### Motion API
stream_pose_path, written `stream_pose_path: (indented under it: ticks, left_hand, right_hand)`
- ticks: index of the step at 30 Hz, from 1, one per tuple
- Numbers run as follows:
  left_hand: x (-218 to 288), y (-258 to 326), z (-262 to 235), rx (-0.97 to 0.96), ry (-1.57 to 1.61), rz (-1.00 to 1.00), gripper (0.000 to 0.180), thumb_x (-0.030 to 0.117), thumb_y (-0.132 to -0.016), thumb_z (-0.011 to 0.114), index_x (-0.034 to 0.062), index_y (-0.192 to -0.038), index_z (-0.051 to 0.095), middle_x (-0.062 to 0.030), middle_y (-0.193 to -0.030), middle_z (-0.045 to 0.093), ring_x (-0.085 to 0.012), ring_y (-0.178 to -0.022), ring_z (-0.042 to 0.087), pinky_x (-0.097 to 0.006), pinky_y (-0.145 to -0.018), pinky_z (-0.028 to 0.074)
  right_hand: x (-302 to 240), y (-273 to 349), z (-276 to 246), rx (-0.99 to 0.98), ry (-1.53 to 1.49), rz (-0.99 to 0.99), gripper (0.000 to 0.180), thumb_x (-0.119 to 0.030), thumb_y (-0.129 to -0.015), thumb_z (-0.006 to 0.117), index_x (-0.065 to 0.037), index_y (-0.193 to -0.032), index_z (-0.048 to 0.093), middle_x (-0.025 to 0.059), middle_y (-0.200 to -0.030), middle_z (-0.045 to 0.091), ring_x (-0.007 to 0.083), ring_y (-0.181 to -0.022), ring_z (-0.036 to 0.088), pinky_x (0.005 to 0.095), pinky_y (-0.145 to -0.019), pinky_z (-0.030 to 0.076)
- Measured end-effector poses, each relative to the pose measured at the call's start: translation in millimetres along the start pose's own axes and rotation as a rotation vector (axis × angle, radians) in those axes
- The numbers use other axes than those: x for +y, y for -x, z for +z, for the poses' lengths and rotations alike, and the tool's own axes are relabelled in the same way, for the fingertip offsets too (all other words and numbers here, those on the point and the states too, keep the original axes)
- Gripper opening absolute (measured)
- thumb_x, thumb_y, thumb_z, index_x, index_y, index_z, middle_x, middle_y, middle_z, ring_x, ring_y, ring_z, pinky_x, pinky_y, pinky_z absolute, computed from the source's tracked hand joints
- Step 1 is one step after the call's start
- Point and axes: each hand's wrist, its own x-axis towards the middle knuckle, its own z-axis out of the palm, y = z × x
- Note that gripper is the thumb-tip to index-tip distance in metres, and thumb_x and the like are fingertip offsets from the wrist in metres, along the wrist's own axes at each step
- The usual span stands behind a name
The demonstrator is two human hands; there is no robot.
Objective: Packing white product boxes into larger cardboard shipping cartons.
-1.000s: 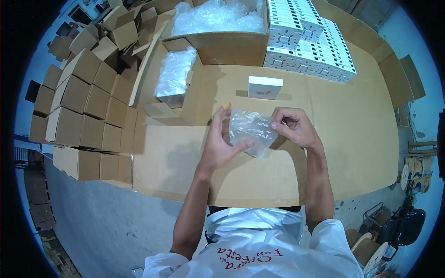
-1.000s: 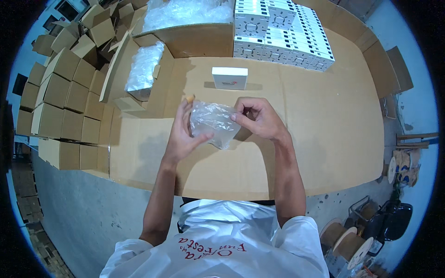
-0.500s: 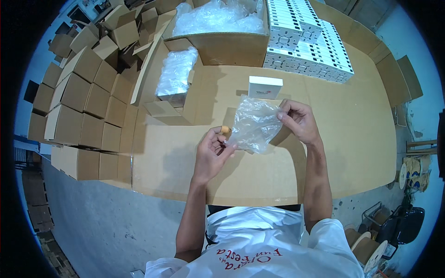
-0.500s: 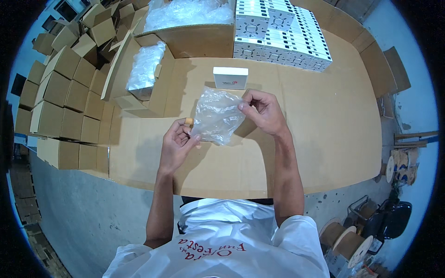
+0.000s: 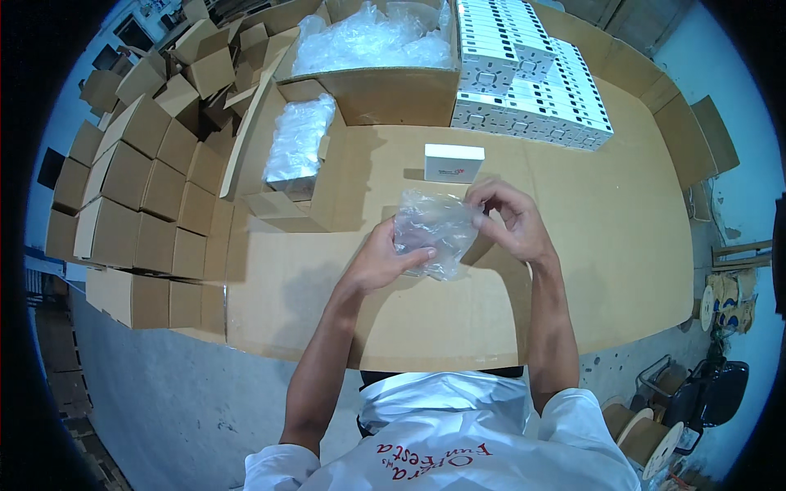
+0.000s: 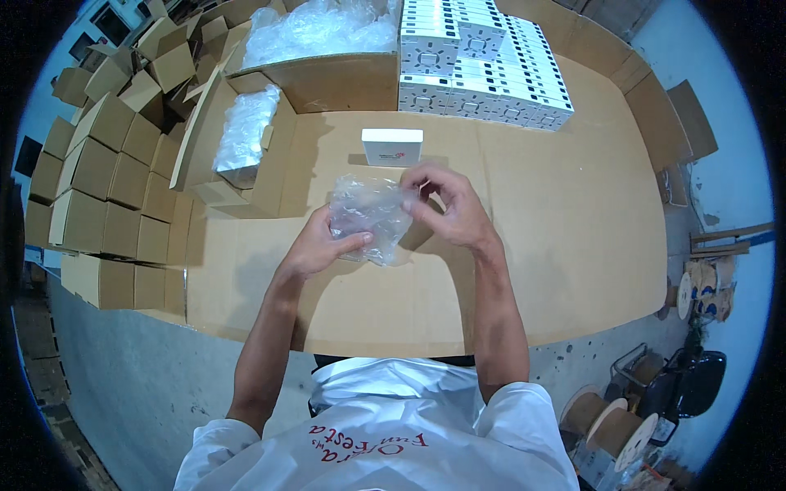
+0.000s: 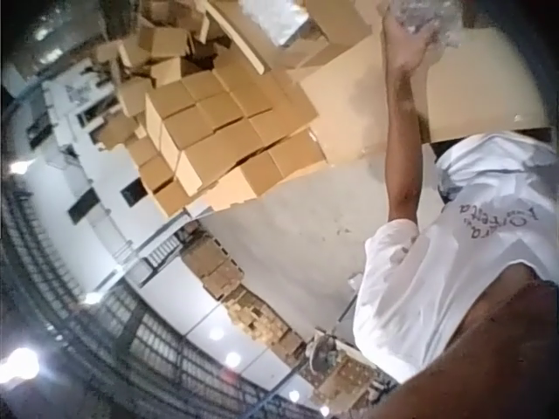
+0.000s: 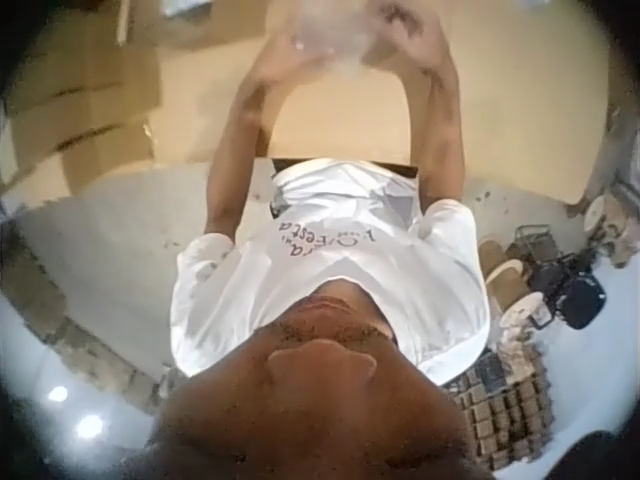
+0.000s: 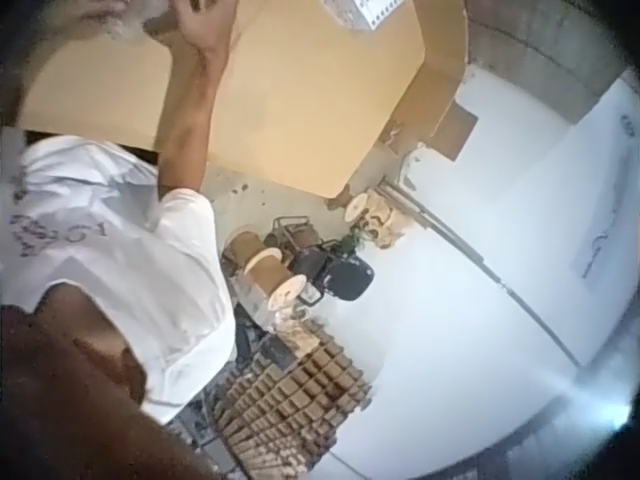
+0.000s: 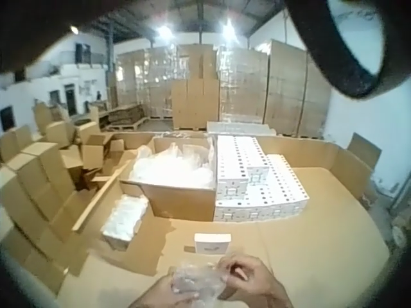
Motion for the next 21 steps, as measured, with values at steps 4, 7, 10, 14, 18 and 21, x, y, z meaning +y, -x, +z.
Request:
stream_pose_path:
  ticks: [4,7,10,14,18,21]
  left_hand:
    - [-11.4,-2.0,-6.5,0.107,-0.035,0.095,0.047,0.007,-0.083,0.080,0.0011,-0.126,0.060,-0.0074,-0.114,0.069,-0.0159,-0.109,0.064,-0.034,-0.096,0.052]
    - [-17.4,-3.7,-9.7,0.111,-0.010,0.128,0.048,0.006,-0.084,0.079,0.0005,-0.128,0.059,-0.0075,-0.116,0.069,-0.0160,-0.109,0.064,-0.034,-0.097,0.052]
    - [-17.4,-6.9,-5.5,0.106,0.025,0.136,0.049,0.005,-0.085,0.078,0.0000,-0.129,0.057,-0.0076,-0.118,0.068,-0.0160,-0.110,0.064,-0.034,-0.098,0.052]
    - [-19.8,-8.5,-5.8,0.097,0.011,0.146,0.052,0.005,-0.085,0.078,-0.0001,-0.131,0.056,-0.0085,-0.120,0.067,-0.0164,-0.110,0.063,-0.034,-0.097,0.053]
    - [-22.0,-8.6,-6.9,0.082,0.028,0.132,0.053,0.005,-0.084,0.079,-0.0004,-0.132,0.055,-0.0092,-0.121,0.066,-0.0171,-0.110,0.063,-0.034,-0.097,0.053]
    - [-22.5,-8.2,-6.2,0.091,0.014,0.141,0.054,0.005,-0.085,0.079,-0.0004,-0.132,0.054,-0.0093,-0.121,0.066,-0.0172,-0.111,0.063,-0.034,-0.098,0.053]
  right_hand:
    - [2.9,-24.1,-1.1,0.374,0.138,-0.055,0.029,0.001,-0.088,0.065,-0.004,-0.116,0.062,0.0035,-0.104,0.063,0.0114,-0.091,0.056,0.0280,-0.076,0.047]
    - [-5.8,-40.7,-0.4,0.369,0.429,-0.067,0.032,0.001,-0.088,0.065,-0.006,-0.119,0.063,0.0067,-0.114,0.065,0.0174,-0.098,0.060,0.0301,-0.078,0.050]
    - [7.1,-47.3,-3.2,0.323,0.675,-0.157,0.035,0.003,-0.086,0.067,-0.007,-0.119,0.064,0.0094,-0.117,0.065,0.0230,-0.104,0.062,0.0342,-0.078,0.053]
    - [19.3,-44.9,6.8,0.293,0.649,-0.124,0.036,0.008,-0.084,0.067,-0.007,-0.117,0.064,0.0111,-0.114,0.066,0.0275,-0.107,0.064,0.0362,-0.075,0.058]
    - [28.2,-46.5,5.7,0.305,0.648,-0.165,0.035,0.009,-0.083,0.066,-0.005,-0.115,0.063,0.0114,-0.112,0.066,0.0288,-0.101,0.066,0.0313,-0.071,0.060]
    - [40.6,-43.7,5.7,0.378,0.644,-0.224,0.032,0.007,-0.085,0.067,-0.002,-0.116,0.062,0.0101,-0.107,0.065,0.0246,-0.095,0.068,0.0286,-0.070,0.061]
